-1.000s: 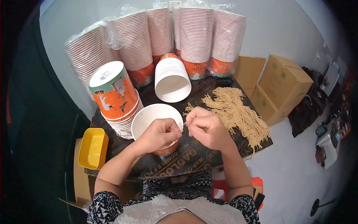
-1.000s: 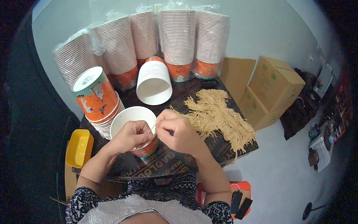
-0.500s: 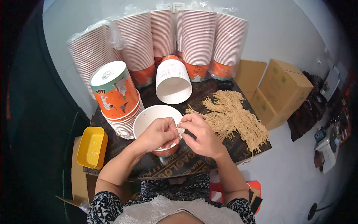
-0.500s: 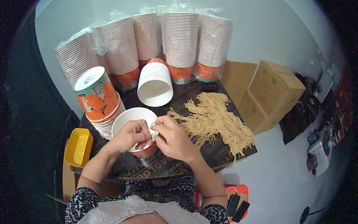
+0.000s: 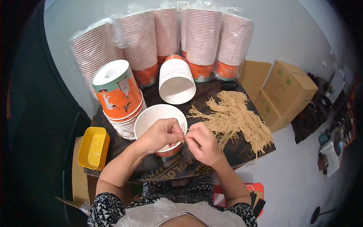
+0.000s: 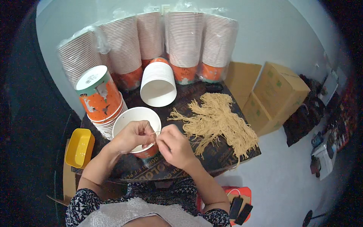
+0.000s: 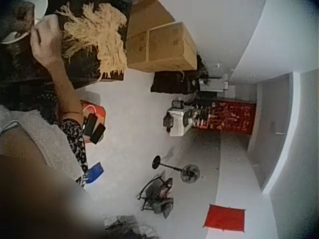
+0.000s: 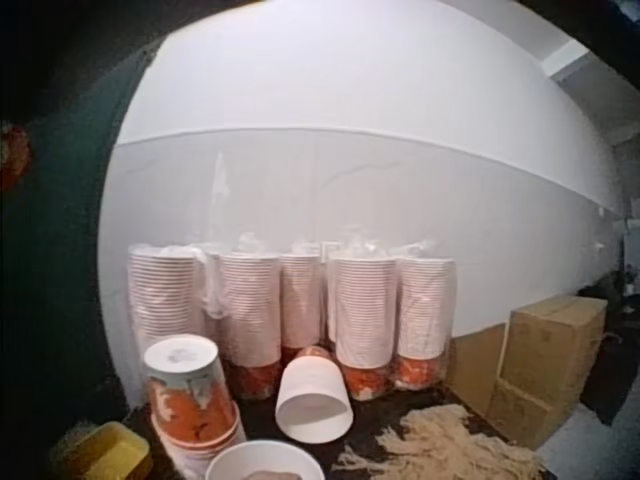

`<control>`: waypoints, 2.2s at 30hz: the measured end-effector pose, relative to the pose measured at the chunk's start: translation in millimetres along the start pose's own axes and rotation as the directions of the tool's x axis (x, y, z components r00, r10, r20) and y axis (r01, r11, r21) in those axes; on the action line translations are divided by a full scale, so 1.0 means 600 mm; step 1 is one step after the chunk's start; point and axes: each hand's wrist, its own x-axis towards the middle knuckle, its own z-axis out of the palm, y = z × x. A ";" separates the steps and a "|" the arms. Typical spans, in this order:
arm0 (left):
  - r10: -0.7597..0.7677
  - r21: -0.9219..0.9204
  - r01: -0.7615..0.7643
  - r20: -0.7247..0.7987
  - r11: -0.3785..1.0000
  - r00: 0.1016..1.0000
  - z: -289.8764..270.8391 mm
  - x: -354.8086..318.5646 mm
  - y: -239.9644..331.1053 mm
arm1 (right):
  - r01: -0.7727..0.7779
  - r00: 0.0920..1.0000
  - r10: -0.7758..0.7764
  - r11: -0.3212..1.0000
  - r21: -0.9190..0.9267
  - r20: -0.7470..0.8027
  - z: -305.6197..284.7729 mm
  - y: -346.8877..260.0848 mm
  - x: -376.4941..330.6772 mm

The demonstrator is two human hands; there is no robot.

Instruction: The person is threading and tying strings to paper cups for assembly.

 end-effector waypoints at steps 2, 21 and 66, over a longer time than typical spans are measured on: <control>0.020 0.113 -0.018 -0.018 0.993 1.000 0.003 -0.003 0.003 | -0.040 0.998 0.040 0.999 -0.012 -0.039 0.006 0.009 0.001; 0.562 0.937 -0.172 -0.031 0.305 0.827 0.045 -0.026 -0.014 | -0.144 0.990 0.144 0.986 0.079 -0.003 0.027 0.029 0.007; 0.495 0.799 -0.294 -0.005 0.524 0.869 0.038 -0.059 0.019 | -0.233 0.837 0.438 0.827 0.511 -0.328 0.105 0.009 -0.048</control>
